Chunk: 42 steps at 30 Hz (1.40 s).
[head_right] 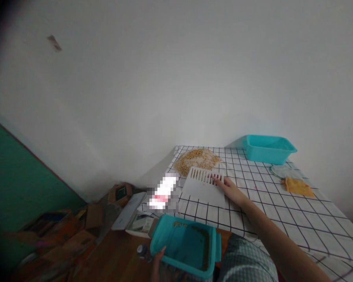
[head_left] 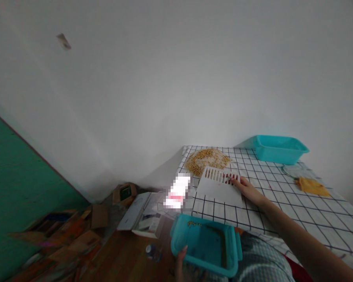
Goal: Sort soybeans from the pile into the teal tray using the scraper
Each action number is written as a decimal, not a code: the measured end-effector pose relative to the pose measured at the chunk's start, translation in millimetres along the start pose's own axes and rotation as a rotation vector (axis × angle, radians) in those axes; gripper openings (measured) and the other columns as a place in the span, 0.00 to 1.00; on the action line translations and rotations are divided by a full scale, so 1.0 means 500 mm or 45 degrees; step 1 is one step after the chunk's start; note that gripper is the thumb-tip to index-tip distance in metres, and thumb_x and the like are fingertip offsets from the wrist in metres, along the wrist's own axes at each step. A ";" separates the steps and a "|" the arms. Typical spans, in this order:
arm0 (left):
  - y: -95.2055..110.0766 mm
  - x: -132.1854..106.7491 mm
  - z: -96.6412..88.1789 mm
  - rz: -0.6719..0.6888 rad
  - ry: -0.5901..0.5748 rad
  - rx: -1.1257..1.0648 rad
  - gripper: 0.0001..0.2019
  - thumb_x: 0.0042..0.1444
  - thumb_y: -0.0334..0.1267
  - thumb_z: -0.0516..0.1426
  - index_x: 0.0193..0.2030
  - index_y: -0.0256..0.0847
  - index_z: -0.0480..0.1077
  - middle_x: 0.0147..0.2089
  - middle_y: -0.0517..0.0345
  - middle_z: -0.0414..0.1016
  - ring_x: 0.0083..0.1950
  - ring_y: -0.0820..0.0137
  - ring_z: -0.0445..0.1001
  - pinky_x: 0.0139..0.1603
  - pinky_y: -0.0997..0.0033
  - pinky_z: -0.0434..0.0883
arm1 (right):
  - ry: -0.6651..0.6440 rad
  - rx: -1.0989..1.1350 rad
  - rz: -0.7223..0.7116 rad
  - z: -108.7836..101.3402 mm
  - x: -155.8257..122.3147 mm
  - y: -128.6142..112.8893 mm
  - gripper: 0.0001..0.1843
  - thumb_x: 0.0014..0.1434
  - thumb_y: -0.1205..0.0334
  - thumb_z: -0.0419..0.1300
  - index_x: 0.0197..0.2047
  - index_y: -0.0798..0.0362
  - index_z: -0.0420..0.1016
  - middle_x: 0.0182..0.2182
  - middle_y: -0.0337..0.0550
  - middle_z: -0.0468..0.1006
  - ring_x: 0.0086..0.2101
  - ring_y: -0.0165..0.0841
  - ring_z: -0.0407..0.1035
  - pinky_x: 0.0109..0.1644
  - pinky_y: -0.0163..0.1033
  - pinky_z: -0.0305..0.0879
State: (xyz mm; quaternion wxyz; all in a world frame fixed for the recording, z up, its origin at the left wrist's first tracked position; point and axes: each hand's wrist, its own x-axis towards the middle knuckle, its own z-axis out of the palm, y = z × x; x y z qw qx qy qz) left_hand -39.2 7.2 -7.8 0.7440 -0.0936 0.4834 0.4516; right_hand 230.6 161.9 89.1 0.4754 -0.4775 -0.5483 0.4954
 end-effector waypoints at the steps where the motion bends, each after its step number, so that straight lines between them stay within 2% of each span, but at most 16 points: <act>1: 0.004 -0.002 0.000 0.015 0.028 -0.005 0.33 0.46 0.49 0.58 0.59 0.46 0.55 0.35 0.53 0.77 0.35 0.59 0.75 0.35 0.61 0.69 | -0.046 -0.007 0.008 0.001 -0.004 -0.002 0.20 0.52 0.44 0.59 0.38 0.52 0.77 0.34 0.44 0.79 0.33 0.37 0.72 0.33 0.38 0.68; 5: 0.008 -0.007 0.004 0.065 0.089 -0.006 0.33 0.46 0.50 0.57 0.59 0.47 0.56 0.33 0.55 0.77 0.33 0.60 0.75 0.34 0.61 0.69 | -0.254 -0.028 0.073 0.003 -0.016 -0.004 0.19 0.51 0.45 0.60 0.33 0.54 0.77 0.28 0.42 0.78 0.28 0.33 0.70 0.29 0.35 0.65; 7: 0.006 -0.008 0.006 0.058 0.081 -0.014 0.33 0.46 0.50 0.58 0.59 0.47 0.56 0.33 0.54 0.77 0.35 0.59 0.75 0.34 0.61 0.69 | -0.279 0.028 0.123 0.005 -0.020 -0.005 0.19 0.50 0.45 0.62 0.30 0.54 0.76 0.25 0.42 0.77 0.24 0.32 0.69 0.26 0.35 0.64; 10: 0.005 -0.008 0.008 0.048 0.079 -0.015 0.33 0.45 0.51 0.58 0.59 0.48 0.57 0.35 0.54 0.77 0.35 0.59 0.75 0.34 0.61 0.70 | -0.144 0.204 0.173 0.005 -0.019 -0.006 0.19 0.49 0.45 0.62 0.32 0.54 0.76 0.27 0.45 0.79 0.24 0.34 0.71 0.26 0.37 0.66; 14: 0.006 -0.009 0.008 0.045 0.059 -0.017 0.32 0.46 0.51 0.58 0.58 0.48 0.57 0.37 0.53 0.77 0.36 0.58 0.75 0.33 0.61 0.70 | 0.248 0.320 0.124 -0.018 0.006 0.002 0.17 0.50 0.46 0.62 0.36 0.50 0.75 0.33 0.46 0.80 0.30 0.39 0.74 0.29 0.40 0.69; 16: 0.005 -0.009 0.006 0.043 0.051 -0.021 0.33 0.45 0.51 0.58 0.59 0.48 0.56 0.37 0.53 0.77 0.36 0.58 0.75 0.32 0.62 0.69 | 0.434 0.345 0.097 -0.037 0.023 0.011 0.17 0.49 0.46 0.63 0.36 0.50 0.74 0.31 0.45 0.80 0.28 0.40 0.74 0.28 0.40 0.69; 18: 0.004 -0.007 0.004 0.051 0.045 -0.039 0.33 0.46 0.49 0.58 0.59 0.49 0.55 0.36 0.54 0.77 0.35 0.58 0.75 0.33 0.61 0.70 | 0.515 0.371 0.061 -0.056 0.036 0.020 0.18 0.49 0.45 0.62 0.34 0.50 0.74 0.30 0.45 0.80 0.28 0.41 0.74 0.29 0.41 0.68; 22: 0.001 0.001 0.001 0.065 0.026 -0.014 0.31 0.48 0.49 0.57 0.59 0.49 0.55 0.36 0.54 0.76 0.35 0.59 0.75 0.32 0.61 0.70 | 0.523 0.284 -0.018 -0.069 0.041 0.030 0.19 0.49 0.44 0.61 0.34 0.52 0.74 0.29 0.45 0.80 0.29 0.41 0.74 0.31 0.40 0.68; 29: -0.003 0.004 0.003 0.096 0.028 -0.016 0.34 0.49 0.48 0.56 0.63 0.50 0.49 0.33 0.55 0.76 0.33 0.59 0.75 0.33 0.58 0.71 | 0.284 -0.025 -0.048 -0.055 0.047 0.037 0.20 0.49 0.43 0.61 0.30 0.53 0.75 0.25 0.42 0.79 0.25 0.36 0.71 0.27 0.38 0.65; 31: -0.003 0.004 0.003 0.102 0.025 -0.001 0.35 0.49 0.48 0.56 0.63 0.49 0.48 0.32 0.55 0.76 0.32 0.58 0.75 0.33 0.57 0.71 | 0.331 -0.087 -0.076 -0.058 0.058 0.042 0.22 0.48 0.41 0.61 0.30 0.53 0.76 0.26 0.43 0.79 0.26 0.36 0.71 0.28 0.38 0.64; 36: -0.002 0.001 0.006 0.104 0.036 0.023 0.34 0.49 0.48 0.57 0.62 0.51 0.50 0.32 0.55 0.76 0.31 0.60 0.75 0.32 0.59 0.70 | 0.594 -0.133 -0.133 -0.075 0.078 0.057 0.23 0.47 0.40 0.60 0.30 0.54 0.77 0.27 0.43 0.79 0.29 0.38 0.72 0.30 0.38 0.64; 42: -0.002 -0.009 0.011 0.034 0.015 0.006 0.34 0.47 0.50 0.58 0.61 0.50 0.52 0.32 0.55 0.77 0.34 0.58 0.76 0.32 0.63 0.69 | 0.668 0.000 -0.164 -0.087 0.074 0.060 0.22 0.49 0.42 0.60 0.33 0.53 0.77 0.29 0.43 0.79 0.31 0.38 0.72 0.31 0.37 0.65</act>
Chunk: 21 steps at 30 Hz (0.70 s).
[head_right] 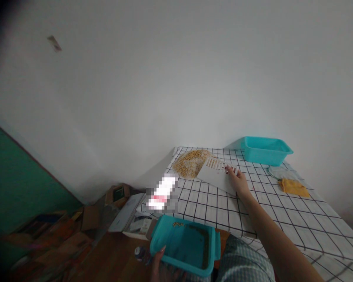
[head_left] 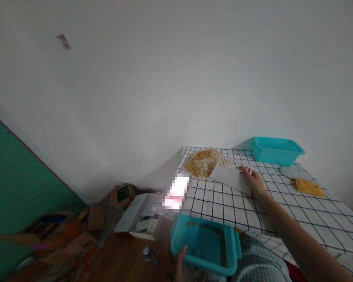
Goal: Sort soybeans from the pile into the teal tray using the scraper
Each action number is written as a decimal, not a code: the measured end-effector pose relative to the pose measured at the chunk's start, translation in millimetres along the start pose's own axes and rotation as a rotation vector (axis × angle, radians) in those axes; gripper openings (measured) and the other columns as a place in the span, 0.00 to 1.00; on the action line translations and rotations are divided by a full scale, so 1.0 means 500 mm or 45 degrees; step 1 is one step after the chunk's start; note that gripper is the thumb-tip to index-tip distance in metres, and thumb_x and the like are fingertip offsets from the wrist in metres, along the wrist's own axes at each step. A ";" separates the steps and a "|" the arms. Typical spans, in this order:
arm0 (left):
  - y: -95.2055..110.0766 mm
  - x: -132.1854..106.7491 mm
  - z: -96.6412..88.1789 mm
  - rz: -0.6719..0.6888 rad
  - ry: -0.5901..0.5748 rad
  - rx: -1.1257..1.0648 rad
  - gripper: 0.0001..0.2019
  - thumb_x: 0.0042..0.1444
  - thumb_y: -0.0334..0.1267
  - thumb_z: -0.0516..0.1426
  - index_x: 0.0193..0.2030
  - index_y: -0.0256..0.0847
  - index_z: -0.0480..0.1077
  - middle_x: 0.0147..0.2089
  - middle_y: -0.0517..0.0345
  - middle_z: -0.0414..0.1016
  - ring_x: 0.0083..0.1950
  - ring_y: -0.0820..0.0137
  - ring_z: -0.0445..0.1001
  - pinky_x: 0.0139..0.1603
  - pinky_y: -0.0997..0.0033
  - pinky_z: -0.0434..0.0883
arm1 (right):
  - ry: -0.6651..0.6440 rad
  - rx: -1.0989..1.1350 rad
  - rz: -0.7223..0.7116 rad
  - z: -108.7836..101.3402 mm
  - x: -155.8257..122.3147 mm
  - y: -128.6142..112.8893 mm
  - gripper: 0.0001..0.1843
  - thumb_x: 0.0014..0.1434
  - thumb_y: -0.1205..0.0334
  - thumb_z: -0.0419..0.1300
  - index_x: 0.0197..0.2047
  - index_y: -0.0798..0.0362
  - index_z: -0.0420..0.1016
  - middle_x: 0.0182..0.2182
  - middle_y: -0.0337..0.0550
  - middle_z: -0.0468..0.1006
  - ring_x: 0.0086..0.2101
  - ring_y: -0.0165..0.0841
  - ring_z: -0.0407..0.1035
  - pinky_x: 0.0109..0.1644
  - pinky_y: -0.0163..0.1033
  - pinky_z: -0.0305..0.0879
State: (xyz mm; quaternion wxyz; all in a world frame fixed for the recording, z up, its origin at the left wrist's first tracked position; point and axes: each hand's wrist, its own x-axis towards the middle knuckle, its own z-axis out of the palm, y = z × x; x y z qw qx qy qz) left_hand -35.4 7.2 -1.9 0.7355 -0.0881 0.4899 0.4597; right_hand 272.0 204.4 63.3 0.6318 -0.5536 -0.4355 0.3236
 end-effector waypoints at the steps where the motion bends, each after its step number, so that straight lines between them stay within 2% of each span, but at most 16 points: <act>1: -0.001 -0.001 0.000 0.004 -0.005 0.001 0.34 0.47 0.49 0.58 0.61 0.50 0.53 0.32 0.55 0.77 0.33 0.59 0.76 0.32 0.63 0.69 | 0.005 0.041 0.027 -0.001 -0.001 -0.001 0.22 0.49 0.42 0.60 0.34 0.53 0.77 0.30 0.43 0.79 0.31 0.38 0.72 0.31 0.38 0.65; 4: -0.005 -0.003 0.003 0.023 0.023 0.012 0.30 0.47 0.50 0.58 0.57 0.48 0.57 0.33 0.54 0.77 0.33 0.60 0.75 0.32 0.63 0.69 | -0.041 0.089 0.101 0.002 -0.006 -0.002 0.21 0.48 0.42 0.61 0.34 0.52 0.76 0.29 0.43 0.79 0.29 0.38 0.72 0.30 0.38 0.66; 8: -0.009 0.000 0.006 0.005 0.003 0.051 0.25 0.48 0.51 0.56 0.51 0.41 0.62 0.32 0.51 0.77 0.32 0.60 0.75 0.30 0.63 0.69 | -0.275 0.039 0.087 0.019 -0.016 0.002 0.20 0.48 0.42 0.61 0.33 0.52 0.77 0.30 0.43 0.80 0.29 0.38 0.73 0.31 0.39 0.67; 10: -0.010 0.002 0.006 0.016 -0.007 0.056 0.25 0.49 0.50 0.56 0.51 0.40 0.61 0.32 0.50 0.77 0.31 0.60 0.75 0.30 0.63 0.69 | -0.331 0.012 0.060 0.027 -0.016 0.005 0.21 0.49 0.42 0.61 0.33 0.52 0.77 0.31 0.43 0.80 0.30 0.38 0.73 0.32 0.39 0.68; 15: -0.008 0.002 0.005 -0.020 -0.064 0.048 0.29 0.48 0.50 0.57 0.55 0.41 0.58 0.35 0.50 0.78 0.33 0.59 0.75 0.31 0.63 0.69 | -0.090 -0.108 -0.096 0.024 -0.002 0.010 0.21 0.50 0.42 0.60 0.31 0.53 0.77 0.31 0.43 0.80 0.34 0.39 0.72 0.37 0.39 0.66; 18: -0.008 0.001 0.004 -0.066 -0.110 0.052 0.31 0.48 0.50 0.57 0.57 0.42 0.56 0.35 0.50 0.78 0.34 0.59 0.75 0.32 0.63 0.69 | -0.025 -0.070 -0.033 0.016 0.004 0.011 0.22 0.48 0.42 0.60 0.32 0.53 0.77 0.30 0.43 0.80 0.33 0.39 0.73 0.34 0.38 0.67; 21: -0.010 0.003 0.006 -0.031 -0.093 0.046 0.32 0.49 0.50 0.56 0.60 0.45 0.53 0.34 0.52 0.78 0.35 0.58 0.76 0.32 0.63 0.69 | 0.050 0.080 0.068 0.013 0.008 0.013 0.22 0.47 0.42 0.62 0.34 0.52 0.77 0.31 0.43 0.80 0.31 0.39 0.74 0.31 0.38 0.67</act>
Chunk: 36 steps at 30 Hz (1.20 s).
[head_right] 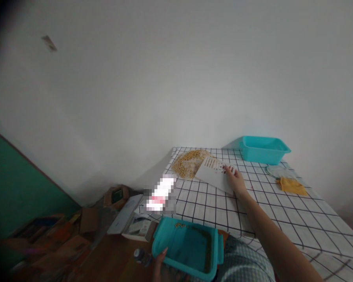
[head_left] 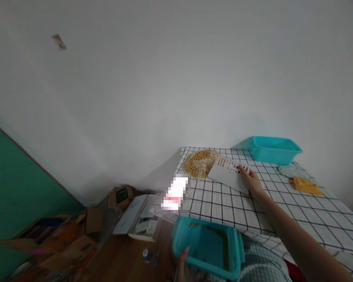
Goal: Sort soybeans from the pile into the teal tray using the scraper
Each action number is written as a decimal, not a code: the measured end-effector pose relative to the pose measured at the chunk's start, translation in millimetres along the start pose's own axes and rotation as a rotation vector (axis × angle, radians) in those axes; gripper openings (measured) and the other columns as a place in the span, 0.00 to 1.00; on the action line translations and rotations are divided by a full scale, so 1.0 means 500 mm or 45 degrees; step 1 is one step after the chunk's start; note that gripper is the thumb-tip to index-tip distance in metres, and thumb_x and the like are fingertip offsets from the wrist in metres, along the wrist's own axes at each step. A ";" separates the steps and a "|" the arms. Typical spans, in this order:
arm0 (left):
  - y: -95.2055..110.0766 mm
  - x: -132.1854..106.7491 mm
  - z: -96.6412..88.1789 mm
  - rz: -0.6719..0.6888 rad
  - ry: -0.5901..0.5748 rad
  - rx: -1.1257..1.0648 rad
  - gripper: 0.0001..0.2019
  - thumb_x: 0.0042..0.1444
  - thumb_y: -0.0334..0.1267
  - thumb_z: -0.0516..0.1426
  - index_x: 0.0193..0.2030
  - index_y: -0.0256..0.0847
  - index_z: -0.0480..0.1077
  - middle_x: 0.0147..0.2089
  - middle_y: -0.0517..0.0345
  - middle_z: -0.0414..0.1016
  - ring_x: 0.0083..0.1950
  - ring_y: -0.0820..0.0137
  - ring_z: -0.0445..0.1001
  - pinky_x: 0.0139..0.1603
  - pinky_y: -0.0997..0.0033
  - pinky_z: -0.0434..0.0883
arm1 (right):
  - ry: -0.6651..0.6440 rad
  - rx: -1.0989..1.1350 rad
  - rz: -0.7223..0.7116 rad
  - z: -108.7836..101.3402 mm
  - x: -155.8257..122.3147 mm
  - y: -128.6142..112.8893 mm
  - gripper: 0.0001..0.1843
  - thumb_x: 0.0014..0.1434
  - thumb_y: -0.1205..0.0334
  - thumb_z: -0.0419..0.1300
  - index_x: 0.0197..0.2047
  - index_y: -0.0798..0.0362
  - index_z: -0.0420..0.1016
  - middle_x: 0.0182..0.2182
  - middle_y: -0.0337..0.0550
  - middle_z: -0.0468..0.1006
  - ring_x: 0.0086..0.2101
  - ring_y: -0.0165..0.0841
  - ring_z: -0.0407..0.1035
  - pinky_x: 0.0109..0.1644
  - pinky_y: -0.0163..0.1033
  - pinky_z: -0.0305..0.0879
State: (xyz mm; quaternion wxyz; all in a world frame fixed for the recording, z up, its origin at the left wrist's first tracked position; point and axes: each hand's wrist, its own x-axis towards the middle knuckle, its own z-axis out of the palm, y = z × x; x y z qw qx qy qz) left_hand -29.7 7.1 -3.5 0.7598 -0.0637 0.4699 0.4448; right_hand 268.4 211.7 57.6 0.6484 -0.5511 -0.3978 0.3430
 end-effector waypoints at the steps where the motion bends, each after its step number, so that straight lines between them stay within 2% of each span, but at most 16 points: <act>1: -0.001 0.002 0.001 0.026 0.023 -0.001 0.33 0.49 0.50 0.56 0.61 0.45 0.52 0.33 0.52 0.78 0.34 0.57 0.76 0.32 0.62 0.69 | 0.040 0.068 0.043 -0.002 0.002 0.000 0.22 0.46 0.42 0.62 0.35 0.52 0.76 0.30 0.43 0.80 0.30 0.38 0.74 0.30 0.38 0.68; 6: -0.003 0.013 0.000 0.080 0.056 0.007 0.34 0.51 0.48 0.54 0.63 0.40 0.49 0.29 0.50 0.77 0.32 0.54 0.76 0.32 0.58 0.68 | 0.212 0.284 0.187 -0.018 0.012 -0.001 0.23 0.47 0.43 0.62 0.42 0.49 0.72 0.30 0.41 0.80 0.27 0.37 0.74 0.26 0.38 0.68; 12: -0.003 0.016 -0.002 0.048 0.039 0.011 0.31 0.52 0.46 0.53 0.62 0.41 0.50 0.31 0.50 0.78 0.32 0.56 0.76 0.32 0.58 0.69 | 0.185 0.176 -0.009 -0.024 0.003 -0.009 0.25 0.47 0.42 0.61 0.43 0.50 0.74 0.37 0.43 0.80 0.33 0.39 0.74 0.31 0.37 0.69; 20: -0.006 0.016 -0.001 0.066 0.048 -0.007 0.32 0.49 0.44 0.56 0.61 0.44 0.51 0.30 0.52 0.77 0.32 0.57 0.76 0.32 0.58 0.69 | -0.096 0.081 -0.135 -0.003 -0.018 -0.017 0.24 0.52 0.43 0.58 0.46 0.50 0.74 0.43 0.44 0.78 0.42 0.41 0.72 0.40 0.39 0.68; 23: -0.005 0.015 0.001 0.034 0.064 -0.004 0.30 0.50 0.47 0.55 0.60 0.44 0.53 0.32 0.52 0.78 0.33 0.58 0.76 0.32 0.59 0.69 | -0.172 0.055 -0.108 0.002 -0.025 -0.022 0.24 0.53 0.43 0.58 0.46 0.50 0.74 0.42 0.45 0.79 0.43 0.42 0.72 0.41 0.40 0.68; 29: -0.001 0.002 0.010 0.046 0.053 -0.005 0.29 0.49 0.47 0.56 0.57 0.42 0.56 0.32 0.52 0.78 0.33 0.58 0.76 0.31 0.60 0.69 | -0.118 0.060 -0.130 0.005 -0.022 -0.024 0.25 0.52 0.42 0.58 0.46 0.50 0.74 0.43 0.44 0.78 0.44 0.41 0.71 0.42 0.40 0.67; 36: 0.001 0.003 0.009 0.048 0.048 0.023 0.29 0.48 0.45 0.57 0.57 0.41 0.57 0.33 0.49 0.78 0.34 0.57 0.76 0.32 0.60 0.70 | -0.141 0.036 -0.064 0.010 -0.020 -0.020 0.23 0.49 0.41 0.59 0.40 0.50 0.76 0.33 0.43 0.81 0.36 0.42 0.74 0.34 0.40 0.69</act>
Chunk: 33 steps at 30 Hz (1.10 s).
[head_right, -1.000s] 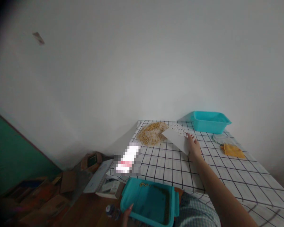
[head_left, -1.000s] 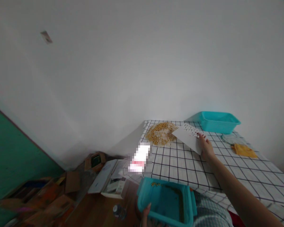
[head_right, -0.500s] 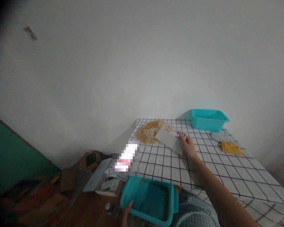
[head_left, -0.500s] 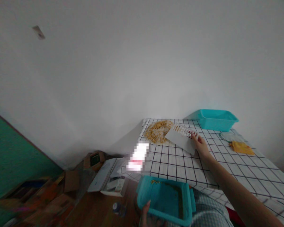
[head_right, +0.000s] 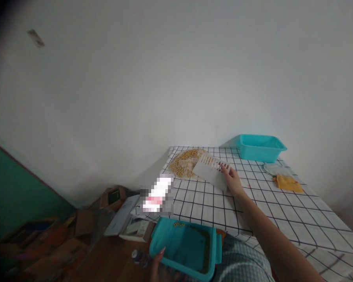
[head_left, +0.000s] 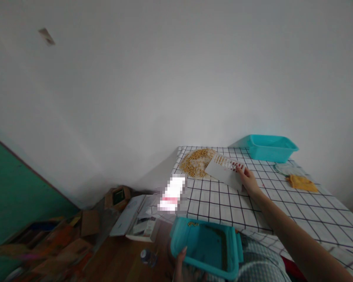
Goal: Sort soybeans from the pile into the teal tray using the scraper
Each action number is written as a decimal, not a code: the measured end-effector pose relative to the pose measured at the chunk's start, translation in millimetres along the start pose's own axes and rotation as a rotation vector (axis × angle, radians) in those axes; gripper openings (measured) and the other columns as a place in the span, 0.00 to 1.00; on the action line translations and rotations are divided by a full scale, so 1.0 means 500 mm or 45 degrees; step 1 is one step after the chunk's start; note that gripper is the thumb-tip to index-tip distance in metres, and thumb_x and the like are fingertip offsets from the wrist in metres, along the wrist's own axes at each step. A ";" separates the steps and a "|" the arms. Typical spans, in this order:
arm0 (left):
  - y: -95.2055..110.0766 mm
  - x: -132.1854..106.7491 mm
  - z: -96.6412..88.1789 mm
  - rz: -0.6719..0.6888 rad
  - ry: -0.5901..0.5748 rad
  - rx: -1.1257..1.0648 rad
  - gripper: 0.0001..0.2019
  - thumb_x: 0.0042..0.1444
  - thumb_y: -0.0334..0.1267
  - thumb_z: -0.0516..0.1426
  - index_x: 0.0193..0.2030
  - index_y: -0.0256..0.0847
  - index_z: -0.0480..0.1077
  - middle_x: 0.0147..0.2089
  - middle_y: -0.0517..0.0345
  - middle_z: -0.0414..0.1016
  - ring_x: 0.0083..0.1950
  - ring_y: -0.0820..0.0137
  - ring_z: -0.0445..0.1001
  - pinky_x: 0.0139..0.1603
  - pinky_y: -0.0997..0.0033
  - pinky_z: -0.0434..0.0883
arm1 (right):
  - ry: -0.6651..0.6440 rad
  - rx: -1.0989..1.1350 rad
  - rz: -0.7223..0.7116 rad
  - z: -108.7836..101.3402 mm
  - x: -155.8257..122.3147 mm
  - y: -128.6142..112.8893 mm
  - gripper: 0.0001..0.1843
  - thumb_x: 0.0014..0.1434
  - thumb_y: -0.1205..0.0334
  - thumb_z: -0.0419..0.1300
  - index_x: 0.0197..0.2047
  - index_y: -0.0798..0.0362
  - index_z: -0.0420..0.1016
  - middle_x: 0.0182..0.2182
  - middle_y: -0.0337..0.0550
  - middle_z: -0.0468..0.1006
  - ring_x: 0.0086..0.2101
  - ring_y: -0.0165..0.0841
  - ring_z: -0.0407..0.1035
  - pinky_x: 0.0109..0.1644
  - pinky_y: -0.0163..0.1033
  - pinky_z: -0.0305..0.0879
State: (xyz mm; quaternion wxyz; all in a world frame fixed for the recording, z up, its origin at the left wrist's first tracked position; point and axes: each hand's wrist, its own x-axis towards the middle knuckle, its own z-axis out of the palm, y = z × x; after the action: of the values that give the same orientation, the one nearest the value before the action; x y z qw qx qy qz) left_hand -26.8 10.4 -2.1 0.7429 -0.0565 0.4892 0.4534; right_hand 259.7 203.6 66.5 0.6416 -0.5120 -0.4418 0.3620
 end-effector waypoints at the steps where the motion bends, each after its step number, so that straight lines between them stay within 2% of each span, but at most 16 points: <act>1: 0.000 0.001 -0.001 0.002 -0.005 0.002 0.29 0.48 0.45 0.57 0.57 0.41 0.57 0.33 0.50 0.78 0.33 0.58 0.76 0.32 0.60 0.70 | -0.013 0.006 -0.001 0.001 -0.001 -0.002 0.23 0.49 0.41 0.60 0.40 0.50 0.76 0.33 0.43 0.81 0.35 0.42 0.74 0.34 0.41 0.69; 7: 0.004 0.004 -0.005 -0.025 -0.009 -0.027 0.30 0.48 0.45 0.58 0.57 0.43 0.56 0.32 0.53 0.78 0.32 0.58 0.76 0.31 0.60 0.70 | -0.057 0.059 0.025 0.003 -0.010 -0.013 0.21 0.51 0.42 0.59 0.40 0.49 0.76 0.35 0.42 0.81 0.35 0.41 0.75 0.36 0.40 0.70; 10: 0.008 0.004 -0.008 -0.071 -0.069 -0.030 0.30 0.48 0.45 0.58 0.57 0.42 0.55 0.33 0.52 0.79 0.33 0.58 0.76 0.32 0.61 0.71 | -0.085 0.066 0.030 0.002 -0.011 -0.015 0.21 0.51 0.42 0.59 0.40 0.48 0.75 0.36 0.42 0.80 0.36 0.41 0.75 0.36 0.40 0.70; 14: 0.009 0.006 -0.012 -0.071 -0.070 -0.016 0.29 0.49 0.45 0.57 0.57 0.42 0.56 0.34 0.51 0.78 0.33 0.58 0.76 0.32 0.60 0.71 | -0.100 0.074 0.014 0.002 -0.010 -0.014 0.21 0.52 0.42 0.59 0.41 0.49 0.75 0.37 0.43 0.80 0.38 0.41 0.74 0.37 0.41 0.70; 18: 0.009 0.010 -0.018 -0.105 -0.113 -0.023 0.31 0.48 0.47 0.58 0.58 0.41 0.54 0.35 0.49 0.78 0.34 0.58 0.76 0.33 0.60 0.71 | -0.080 0.053 -0.017 0.001 -0.007 -0.011 0.21 0.51 0.42 0.59 0.41 0.49 0.76 0.37 0.43 0.80 0.38 0.40 0.74 0.39 0.40 0.69; 24: 0.011 0.012 -0.020 -0.105 -0.112 -0.050 0.32 0.48 0.48 0.58 0.59 0.44 0.53 0.35 0.51 0.78 0.35 0.57 0.76 0.34 0.60 0.70 | -0.012 0.043 0.014 -0.003 -0.002 -0.005 0.21 0.51 0.43 0.59 0.42 0.49 0.76 0.37 0.43 0.80 0.39 0.42 0.74 0.36 0.40 0.69; 29: 0.009 0.004 -0.013 -0.094 -0.101 -0.038 0.31 0.48 0.47 0.58 0.58 0.41 0.55 0.36 0.49 0.78 0.35 0.57 0.76 0.33 0.61 0.70 | -0.055 0.040 0.000 -0.005 -0.001 0.000 0.21 0.51 0.43 0.60 0.40 0.49 0.76 0.39 0.44 0.80 0.40 0.43 0.74 0.36 0.41 0.69; 33: 0.006 0.002 -0.011 -0.065 -0.085 -0.031 0.28 0.51 0.47 0.55 0.57 0.40 0.55 0.34 0.49 0.78 0.33 0.59 0.76 0.30 0.63 0.69 | -0.123 0.063 0.021 -0.003 -0.005 -0.001 0.21 0.52 0.43 0.59 0.42 0.49 0.75 0.40 0.43 0.80 0.43 0.43 0.73 0.39 0.42 0.70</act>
State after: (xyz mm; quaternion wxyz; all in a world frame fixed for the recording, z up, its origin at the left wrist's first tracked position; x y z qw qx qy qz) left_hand -32.4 9.7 -4.5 0.7695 -0.0628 0.4569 0.4418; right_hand 260.1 200.7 66.6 0.6289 -0.4816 -0.4588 0.4026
